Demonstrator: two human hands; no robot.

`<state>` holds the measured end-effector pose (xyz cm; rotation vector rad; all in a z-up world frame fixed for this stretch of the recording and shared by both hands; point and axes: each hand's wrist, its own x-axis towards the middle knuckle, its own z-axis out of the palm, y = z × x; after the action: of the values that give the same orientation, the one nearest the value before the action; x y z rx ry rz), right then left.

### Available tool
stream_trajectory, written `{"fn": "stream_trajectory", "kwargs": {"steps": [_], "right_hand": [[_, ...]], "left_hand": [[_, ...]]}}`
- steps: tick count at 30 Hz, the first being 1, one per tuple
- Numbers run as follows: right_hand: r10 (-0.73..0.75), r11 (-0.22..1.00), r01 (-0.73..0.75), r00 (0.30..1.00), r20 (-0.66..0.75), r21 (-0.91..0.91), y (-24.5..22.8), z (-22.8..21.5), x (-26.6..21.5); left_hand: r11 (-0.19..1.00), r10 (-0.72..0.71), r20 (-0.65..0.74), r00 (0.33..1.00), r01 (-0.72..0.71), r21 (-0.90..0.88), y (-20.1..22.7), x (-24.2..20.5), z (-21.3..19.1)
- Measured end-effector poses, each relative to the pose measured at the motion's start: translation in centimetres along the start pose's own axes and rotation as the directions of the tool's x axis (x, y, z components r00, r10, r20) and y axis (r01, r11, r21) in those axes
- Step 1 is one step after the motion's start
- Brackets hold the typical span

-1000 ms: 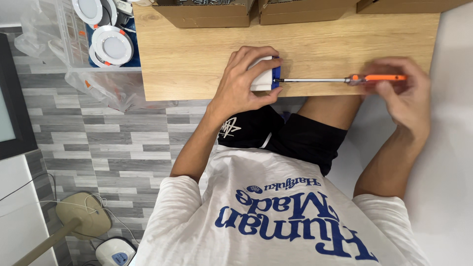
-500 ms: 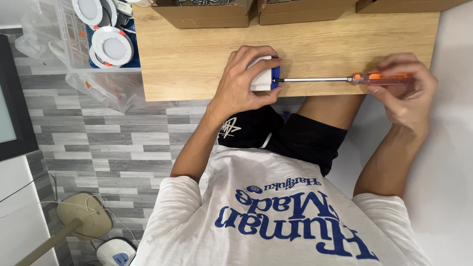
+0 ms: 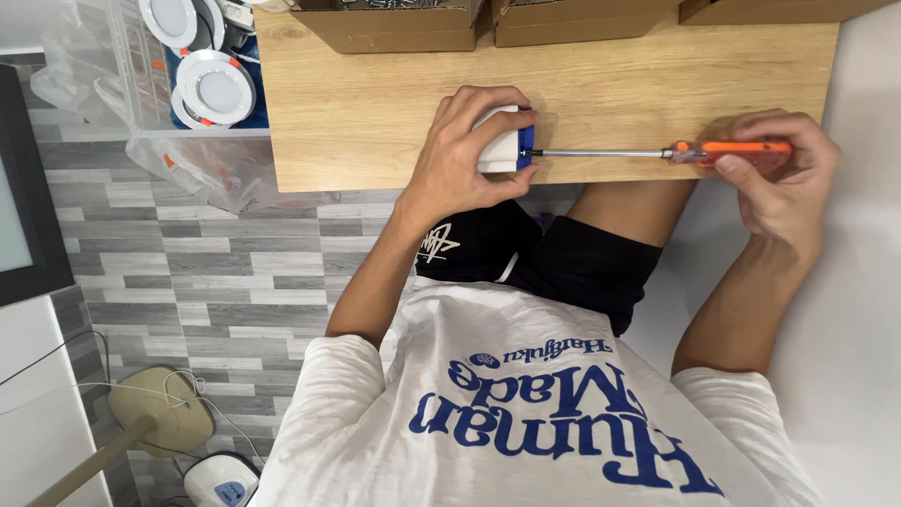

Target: The person uses a screwdriver to tighten screws on a white electrical box with a blue cover. They repeatedly assemble and disassemble the components, placing the blue cover into a cardboard box and retrieving a white box from a nearby container.

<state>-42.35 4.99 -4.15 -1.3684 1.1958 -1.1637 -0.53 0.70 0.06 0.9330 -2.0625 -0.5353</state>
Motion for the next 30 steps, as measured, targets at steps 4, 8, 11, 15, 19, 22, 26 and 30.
{"fn": "stream_trajectory", "kwargs": {"steps": [4, 8, 11, 15, 19, 22, 26, 30], "right_hand": [[-0.172, 0.982, 0.169, 0.985, 0.027, 0.089, 1.3, -0.3, 0.2], [-0.154, 0.975, 0.148, 0.988, 0.025, 0.164, 0.3, 0.5, 0.0], [-0.001, 0.980, -0.021, 0.994, 0.112, 0.196, -2.6, 1.5, 0.3], [0.220, 0.975, -0.219, 0.969, 0.113, -0.027, -3.9, 1.6, 0.0], [0.207, 0.978, -0.206, 0.978, 0.037, -0.030, -2.2, 0.5, -0.5], [0.091, 0.996, -0.092, 0.995, 0.027, 0.010, -0.5, -0.6, -0.6], [0.003, 0.987, -0.006, 1.000, 0.018, 0.162, -0.2, 0.6, -0.5], [-0.045, 0.992, 0.032, 0.993, 0.105, 0.120, -3.4, 2.4, -0.1]], "left_hand": [[1.000, -0.002, 0.000, 1.000, 0.002, 0.012, 0.1, 0.1, 0.0], [1.000, -0.001, -0.005, 1.000, 0.001, 0.026, 0.2, 0.1, 0.0], [1.000, -0.010, 0.002, 1.000, 0.010, 0.027, 0.1, 0.0, 0.0], [1.000, -0.003, -0.005, 1.000, 0.003, 0.024, 0.1, 0.0, 0.1], [1.000, -0.001, -0.009, 1.000, 0.002, 0.026, 0.1, 0.0, -0.1], [1.000, -0.005, -0.006, 1.000, 0.005, 0.023, 0.0, 0.0, 0.1], [0.999, 0.000, -0.009, 1.000, 0.001, 0.032, -0.1, -0.1, 0.2], [1.000, -0.004, -0.011, 1.000, 0.004, 0.029, 0.1, 0.0, 0.0]]}}
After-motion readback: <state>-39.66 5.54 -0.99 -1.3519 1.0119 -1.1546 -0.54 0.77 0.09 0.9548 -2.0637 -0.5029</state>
